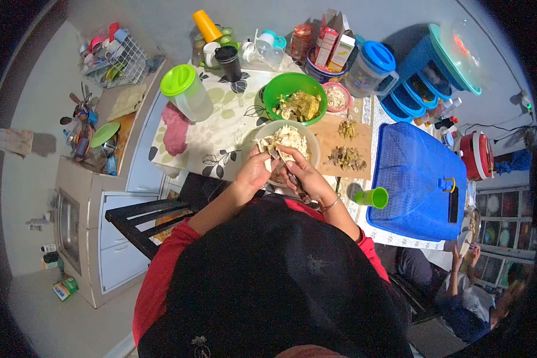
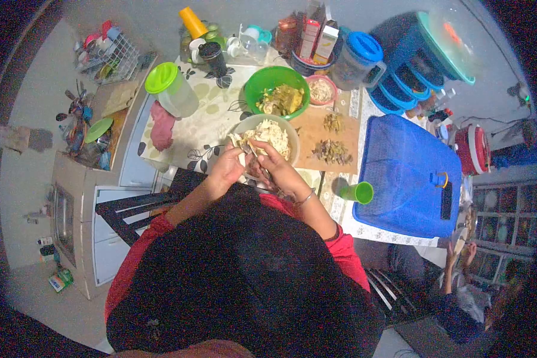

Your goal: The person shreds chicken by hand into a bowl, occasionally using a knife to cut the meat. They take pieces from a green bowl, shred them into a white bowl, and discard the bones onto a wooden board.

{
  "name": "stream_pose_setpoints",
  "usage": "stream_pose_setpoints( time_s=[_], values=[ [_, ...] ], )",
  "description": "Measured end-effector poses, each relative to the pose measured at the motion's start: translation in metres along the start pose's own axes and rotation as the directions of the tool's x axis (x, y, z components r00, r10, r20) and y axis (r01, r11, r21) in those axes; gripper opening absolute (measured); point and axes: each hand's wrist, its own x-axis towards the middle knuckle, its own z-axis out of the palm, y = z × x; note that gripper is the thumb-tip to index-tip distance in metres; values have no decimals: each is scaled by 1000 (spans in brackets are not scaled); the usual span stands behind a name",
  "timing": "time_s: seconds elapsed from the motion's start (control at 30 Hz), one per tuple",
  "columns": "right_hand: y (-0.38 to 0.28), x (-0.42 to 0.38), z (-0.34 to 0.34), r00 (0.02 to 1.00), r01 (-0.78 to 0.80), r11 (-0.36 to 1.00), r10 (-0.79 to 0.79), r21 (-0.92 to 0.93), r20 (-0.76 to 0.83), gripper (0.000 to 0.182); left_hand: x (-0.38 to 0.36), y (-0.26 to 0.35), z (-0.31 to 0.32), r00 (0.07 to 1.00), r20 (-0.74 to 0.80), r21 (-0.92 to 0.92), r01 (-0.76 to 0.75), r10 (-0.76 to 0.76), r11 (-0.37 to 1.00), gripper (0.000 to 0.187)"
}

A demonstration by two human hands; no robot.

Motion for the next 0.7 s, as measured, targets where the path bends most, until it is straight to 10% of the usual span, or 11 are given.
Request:
stream_pose_setpoints(
  time_s=[0.1,0.4,0.7],
  values=[
    [-12,-7,2,999,-35,981,33,191,18,39,1,-2,-1,1000,-6,-69,10,-10,998,36],
    [-9,-1,5,999,-1,992,-4,-122,-41,39,0,0,3,998,63,-40,25,-22,999,32],
    [-8,-5,-8,997,-63,998,62,-15,-46,40,-2,1,0,995,-84,-82,37,-44,996,28]
  ],
)
